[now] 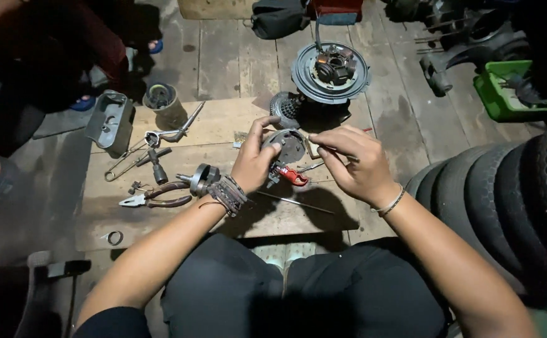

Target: Cleaning and inspecting a motorcycle carburetor component using a small pick and a wire brush on a workshop floor.

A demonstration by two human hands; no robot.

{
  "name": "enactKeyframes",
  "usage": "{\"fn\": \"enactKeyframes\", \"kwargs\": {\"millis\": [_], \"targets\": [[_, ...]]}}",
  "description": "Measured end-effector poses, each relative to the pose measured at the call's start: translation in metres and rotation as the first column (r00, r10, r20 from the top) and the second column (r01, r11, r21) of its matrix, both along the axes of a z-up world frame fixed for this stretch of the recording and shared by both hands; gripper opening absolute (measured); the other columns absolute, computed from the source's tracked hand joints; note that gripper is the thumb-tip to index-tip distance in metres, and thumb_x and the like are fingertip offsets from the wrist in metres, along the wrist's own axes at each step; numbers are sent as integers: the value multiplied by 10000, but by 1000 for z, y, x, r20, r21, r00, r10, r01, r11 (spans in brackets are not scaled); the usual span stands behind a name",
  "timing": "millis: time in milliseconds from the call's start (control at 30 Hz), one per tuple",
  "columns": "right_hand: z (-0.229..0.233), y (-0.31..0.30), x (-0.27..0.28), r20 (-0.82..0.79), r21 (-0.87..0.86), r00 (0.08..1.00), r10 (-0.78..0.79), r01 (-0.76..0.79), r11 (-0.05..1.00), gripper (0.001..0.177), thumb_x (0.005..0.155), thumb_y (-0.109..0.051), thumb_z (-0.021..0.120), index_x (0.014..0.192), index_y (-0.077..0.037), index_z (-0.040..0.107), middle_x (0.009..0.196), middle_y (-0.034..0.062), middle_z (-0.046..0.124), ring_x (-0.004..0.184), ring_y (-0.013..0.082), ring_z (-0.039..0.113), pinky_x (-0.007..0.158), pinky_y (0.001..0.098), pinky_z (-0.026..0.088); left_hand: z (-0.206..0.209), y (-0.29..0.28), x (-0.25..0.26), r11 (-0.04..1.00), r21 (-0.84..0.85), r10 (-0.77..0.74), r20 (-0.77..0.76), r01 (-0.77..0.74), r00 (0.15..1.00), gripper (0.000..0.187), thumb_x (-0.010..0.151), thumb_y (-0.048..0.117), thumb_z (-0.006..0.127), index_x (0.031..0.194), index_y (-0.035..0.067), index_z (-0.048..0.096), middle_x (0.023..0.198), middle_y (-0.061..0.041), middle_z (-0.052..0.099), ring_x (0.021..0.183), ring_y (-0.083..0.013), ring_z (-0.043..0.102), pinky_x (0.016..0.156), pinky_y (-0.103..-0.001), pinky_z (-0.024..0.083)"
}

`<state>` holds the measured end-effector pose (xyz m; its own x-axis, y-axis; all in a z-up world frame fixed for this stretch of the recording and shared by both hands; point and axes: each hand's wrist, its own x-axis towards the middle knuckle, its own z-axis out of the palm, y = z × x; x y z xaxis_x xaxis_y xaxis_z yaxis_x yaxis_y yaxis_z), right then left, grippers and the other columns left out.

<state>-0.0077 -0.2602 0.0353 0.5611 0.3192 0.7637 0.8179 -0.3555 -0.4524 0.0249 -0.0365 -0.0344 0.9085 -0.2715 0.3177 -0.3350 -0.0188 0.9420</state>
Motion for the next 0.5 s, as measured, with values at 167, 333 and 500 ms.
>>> {"fn": "enactKeyframes", "kwargs": {"millis": [167,333,500], "targets": [[-5,-8,7,-23,-79,1000,6,-8,997,157,951,17,667,1062,-39,763,946,151,765,828,418,716,719,485,566,5,-9,0,999,34,-32,-62,35,998,501,924,163,528,1407,57,451,1268,-208,586,1198,-378,618,1046,-531,460],[-12,-22,13,-80,-113,997,14,-23,993,170,963,44,626,1064,-30,741,977,163,751,872,425,705,720,509,550,-13,-12,6,993,80,-67,-161,81,985,506,928,173,526,1419,88,441,1106,-165,651,1094,-334,651,968,-499,497],[-12,-28,14,-36,-34,997,-66,65,997,150,990,6,672,1090,-48,771,1019,153,772,863,406,727,762,470,561,-11,-1,12,990,139,16,-142,4,990,487,936,210,513,1396,59,458,1377,-269,538,1259,-477,557,1072,-588,425]]}}
